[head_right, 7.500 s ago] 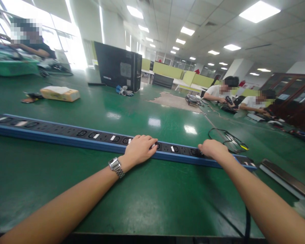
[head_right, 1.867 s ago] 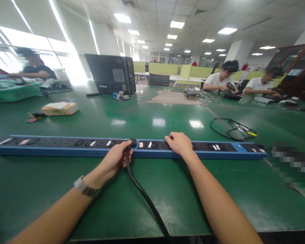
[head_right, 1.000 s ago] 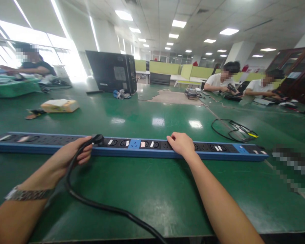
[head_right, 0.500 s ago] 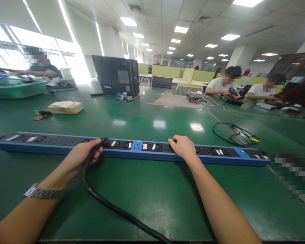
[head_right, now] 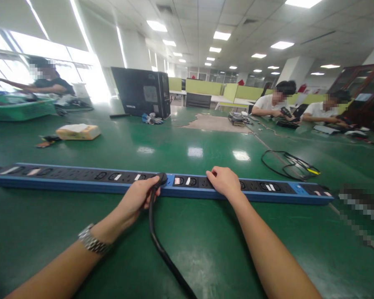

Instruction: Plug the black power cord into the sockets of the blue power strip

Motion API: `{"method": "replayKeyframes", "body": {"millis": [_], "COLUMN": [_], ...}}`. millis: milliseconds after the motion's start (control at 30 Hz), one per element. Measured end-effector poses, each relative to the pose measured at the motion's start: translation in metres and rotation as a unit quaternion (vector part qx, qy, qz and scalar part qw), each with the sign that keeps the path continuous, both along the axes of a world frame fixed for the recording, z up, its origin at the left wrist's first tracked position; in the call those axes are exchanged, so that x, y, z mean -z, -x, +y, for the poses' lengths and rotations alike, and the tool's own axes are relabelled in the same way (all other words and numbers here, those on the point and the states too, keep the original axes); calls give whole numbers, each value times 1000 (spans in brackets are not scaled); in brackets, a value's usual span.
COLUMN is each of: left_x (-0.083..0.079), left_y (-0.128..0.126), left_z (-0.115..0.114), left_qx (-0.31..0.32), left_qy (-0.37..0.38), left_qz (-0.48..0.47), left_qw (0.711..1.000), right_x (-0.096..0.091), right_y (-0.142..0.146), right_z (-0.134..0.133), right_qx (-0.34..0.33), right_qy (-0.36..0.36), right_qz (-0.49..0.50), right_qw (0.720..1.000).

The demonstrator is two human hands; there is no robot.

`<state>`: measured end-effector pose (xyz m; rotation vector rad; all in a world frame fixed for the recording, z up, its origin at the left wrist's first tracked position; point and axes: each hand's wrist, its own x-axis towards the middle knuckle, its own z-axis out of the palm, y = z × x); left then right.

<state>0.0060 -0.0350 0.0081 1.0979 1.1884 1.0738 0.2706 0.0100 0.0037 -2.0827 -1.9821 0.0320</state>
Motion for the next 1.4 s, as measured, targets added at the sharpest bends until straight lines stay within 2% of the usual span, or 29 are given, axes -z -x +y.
{"method": "replayKeyframes", "body": {"millis": [167,333,500,733,900,967,1033,1100,1167,1233,1333,1400], "left_x": [-3,-4,-4,-2,-2,-7,-10,-9,-4,1,3,2], "left_y": [-15,-12,-13,-14,-15,-22,-35,-53,-72,-88,-106,-114], "left_z": [1,4,9,7,-1,-5,-7,-6,-2,3,6,4], "left_qx": [10,36,26,25,7,28,60,93,121,139,143,138], "left_qy": [16,52,59,42,-21,-49,-45,-2,50,85,119,135], "left_qz": [-3,-38,-34,39,6,-27,-50,-65,-85,-99,-108,-115], "left_qw": [1000,997,997,998,1000,998,996,993,988,982,977,974], "right_x": [0,0,0,2,2,3,6,11,15,16,11,5], "right_y": [-1,-1,-1,-1,-5,-9,-14,-19,-22,-23,-18,-12], "right_z": [-1,-1,0,0,2,5,9,14,18,18,11,2], "right_qx": [-3,-9,-12,-12,-9,-10,-9,-5,-3,-4,-29,-69], "right_qy": [-1,-7,-9,-11,-26,-50,-79,-102,-115,-121,-137,-157], "right_qz": [1,0,0,-3,63,134,237,340,403,415,372,351], "right_qw": [1000,1000,1000,1000,998,990,968,935,908,902,918,921]}}
